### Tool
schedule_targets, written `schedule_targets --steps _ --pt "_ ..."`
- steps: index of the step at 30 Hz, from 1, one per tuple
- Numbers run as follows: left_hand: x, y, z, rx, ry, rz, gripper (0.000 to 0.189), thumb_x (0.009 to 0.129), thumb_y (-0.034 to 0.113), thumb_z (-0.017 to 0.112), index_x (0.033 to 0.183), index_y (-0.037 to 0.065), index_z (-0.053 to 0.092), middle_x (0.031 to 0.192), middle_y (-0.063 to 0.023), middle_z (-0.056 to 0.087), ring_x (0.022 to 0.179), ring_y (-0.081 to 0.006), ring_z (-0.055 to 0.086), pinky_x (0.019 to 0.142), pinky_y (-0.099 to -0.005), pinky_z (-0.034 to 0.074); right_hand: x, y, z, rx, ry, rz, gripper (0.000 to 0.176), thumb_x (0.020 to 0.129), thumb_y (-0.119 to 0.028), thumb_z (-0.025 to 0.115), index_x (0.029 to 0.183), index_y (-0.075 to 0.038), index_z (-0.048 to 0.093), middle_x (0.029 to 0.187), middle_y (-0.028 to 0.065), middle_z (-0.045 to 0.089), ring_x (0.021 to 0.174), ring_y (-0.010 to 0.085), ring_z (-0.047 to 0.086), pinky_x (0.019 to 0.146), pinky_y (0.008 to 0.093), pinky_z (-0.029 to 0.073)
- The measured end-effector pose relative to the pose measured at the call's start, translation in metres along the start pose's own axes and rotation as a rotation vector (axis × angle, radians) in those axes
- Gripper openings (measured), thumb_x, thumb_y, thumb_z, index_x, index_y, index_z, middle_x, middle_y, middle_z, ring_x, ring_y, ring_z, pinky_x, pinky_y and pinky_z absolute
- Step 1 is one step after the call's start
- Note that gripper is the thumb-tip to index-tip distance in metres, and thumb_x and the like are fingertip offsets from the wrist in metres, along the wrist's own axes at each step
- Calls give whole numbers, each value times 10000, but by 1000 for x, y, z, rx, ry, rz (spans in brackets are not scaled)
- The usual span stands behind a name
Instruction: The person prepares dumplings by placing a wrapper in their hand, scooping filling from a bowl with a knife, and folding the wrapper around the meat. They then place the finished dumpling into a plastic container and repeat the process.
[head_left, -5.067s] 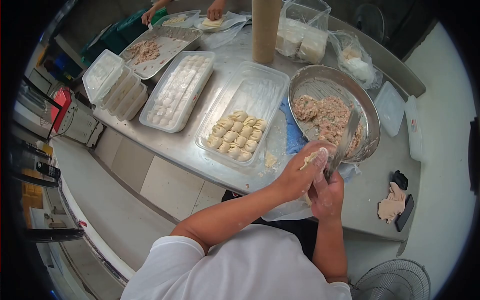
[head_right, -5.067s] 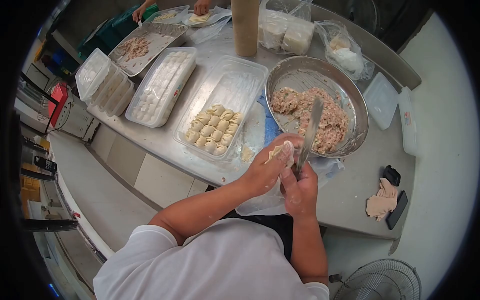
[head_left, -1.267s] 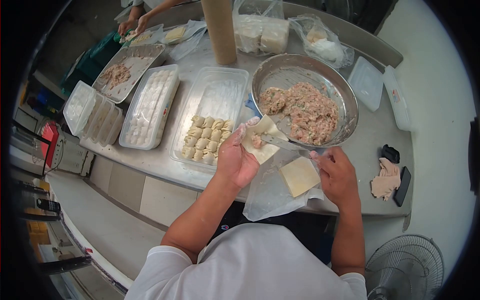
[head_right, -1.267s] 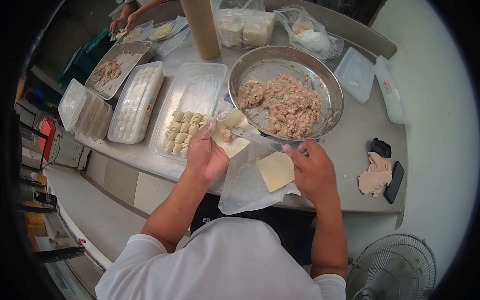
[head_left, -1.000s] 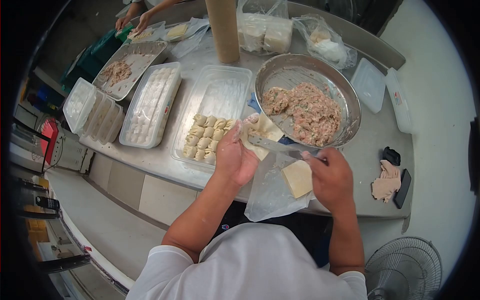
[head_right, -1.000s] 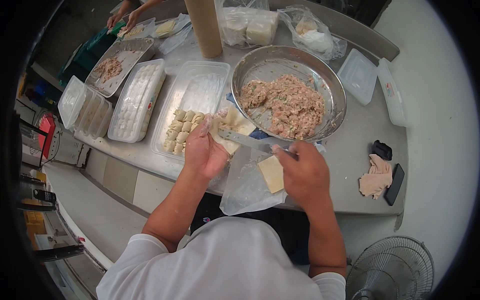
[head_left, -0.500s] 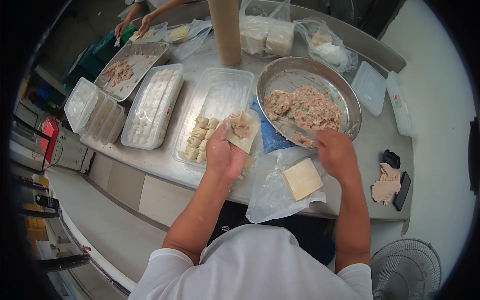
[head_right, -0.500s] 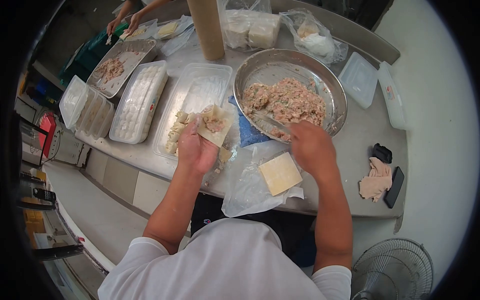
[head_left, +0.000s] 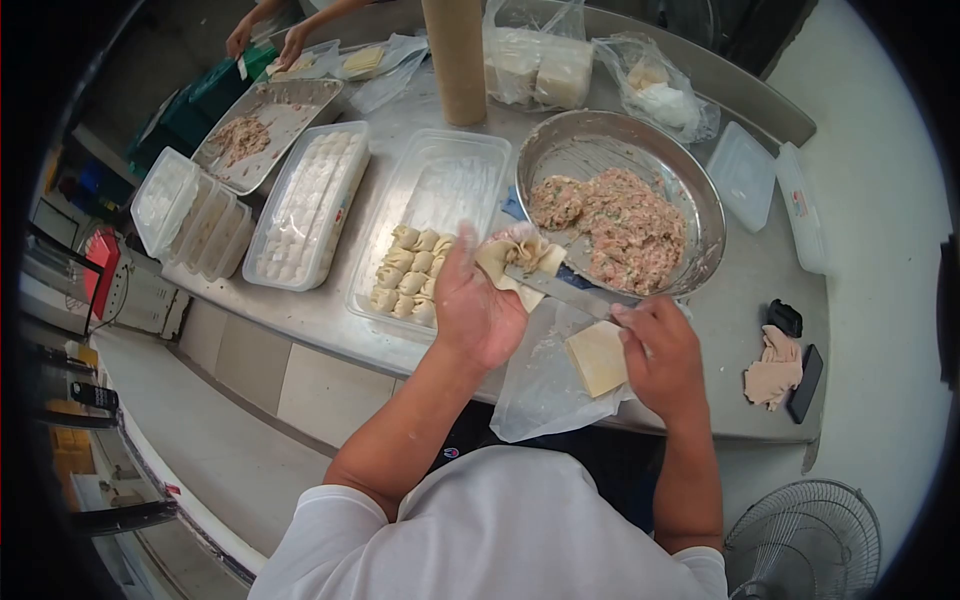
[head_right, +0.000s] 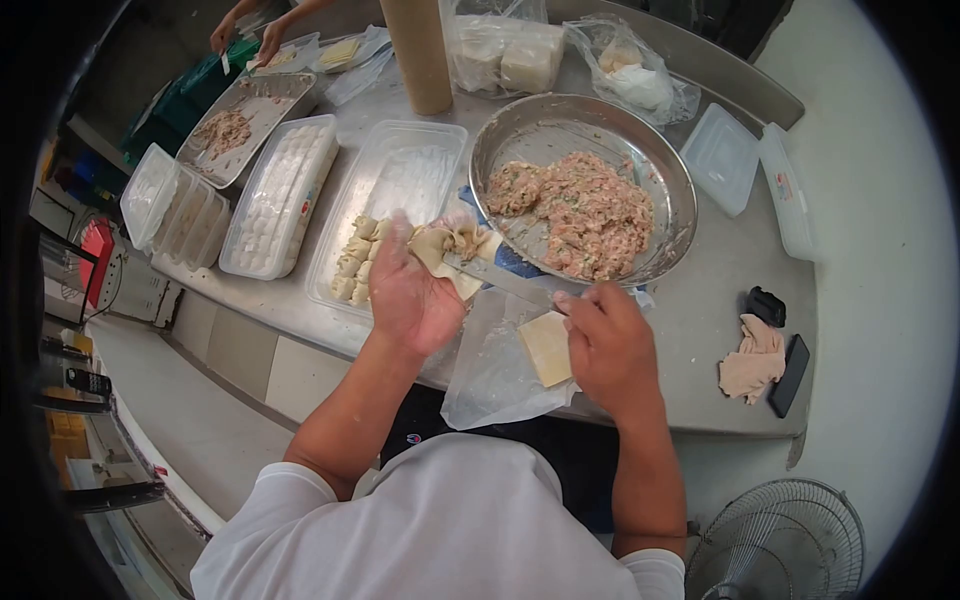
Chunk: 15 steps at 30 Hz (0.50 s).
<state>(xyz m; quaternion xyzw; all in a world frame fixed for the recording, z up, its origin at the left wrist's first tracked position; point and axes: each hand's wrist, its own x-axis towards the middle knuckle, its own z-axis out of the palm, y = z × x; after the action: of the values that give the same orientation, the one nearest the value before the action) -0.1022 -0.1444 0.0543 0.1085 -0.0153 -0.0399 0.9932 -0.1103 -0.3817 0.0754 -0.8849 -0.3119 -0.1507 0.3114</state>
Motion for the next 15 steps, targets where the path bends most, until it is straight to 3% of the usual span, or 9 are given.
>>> schedule_targets --steps 3,4,5,7,8,9,11,15 --pt "-6 4 8 144 0 77 440 1068 362 461 1338 18 507 1244 -123 637 1147 -223 629 1001 -368 522 4 -13 -21 100 41 1 312 804 68 664 1091 -37 728 904 132 595 798 290 636 694 373 522" --pt "-3 6 -7 197 37 7 383 1013 217 578 1355 61 503 1246 -100 639 1134 -210 638 979 -330 527 4 -15 -26 136 47 21 310 803 68 666 1091 -32 727 905 137 597 793 293 638 692 375 522" --pt "-5 3 -12 199 39 22 383 1013 217 578 1355 61 503 1246 -100 639 1134 -210 638 979 -330 527 3 -16 -30 171 53 43 309 802 69 668 1091 -27 725 905 142 599 787 295 640 690 376 522" --pt "-11 -7 -16 844 44 23 433 907 87 705 1302 70 530 1232 -68 643 1112 -194 645 959 -307 514 2 -17 -34 162 -20 57 296 802 64 668 1079 -23 727 899 142 601 772 296 636 679 376 517" --pt "-7 -2 -19 1054 -125 54 481 808 15 781 1228 75 554 1188 -56 651 1106 -179 643 928 -311 509 0 -17 -37 146 -88 87 282 802 59 669 1066 -18 729 892 142 603 757 297 633 669 375 513" --pt "-9 0 -14 1055 -121 53 481 808 15 781 1228 75 554 1188 -56 651 1106 -179 643 928 -311 509 -1 -18 -40 149 -90 87 282 802 59 669 1066 -18 729 892 142 603 757 297 633 669 375 513" --pt "-12 2 2 1556 -136 114 381 807 3 777 1117 76 569 1103 -31 636 1017 -160 622 868 -303 506 -1 -21 -53 60 -216 84 249 805 42 670 1037 -17 737 897 146 610 737 289 624 654 375 502" --pt "-11 4 -8 1921 -512 285 302 798 73 797 1040 51 619 1010 -56 643 953 -170 646 837 -355 528 -7 -13 -88 35 -308 83 245 802 26 667 1035 -8 733 875 146 615 730 288 620 639 370 491"
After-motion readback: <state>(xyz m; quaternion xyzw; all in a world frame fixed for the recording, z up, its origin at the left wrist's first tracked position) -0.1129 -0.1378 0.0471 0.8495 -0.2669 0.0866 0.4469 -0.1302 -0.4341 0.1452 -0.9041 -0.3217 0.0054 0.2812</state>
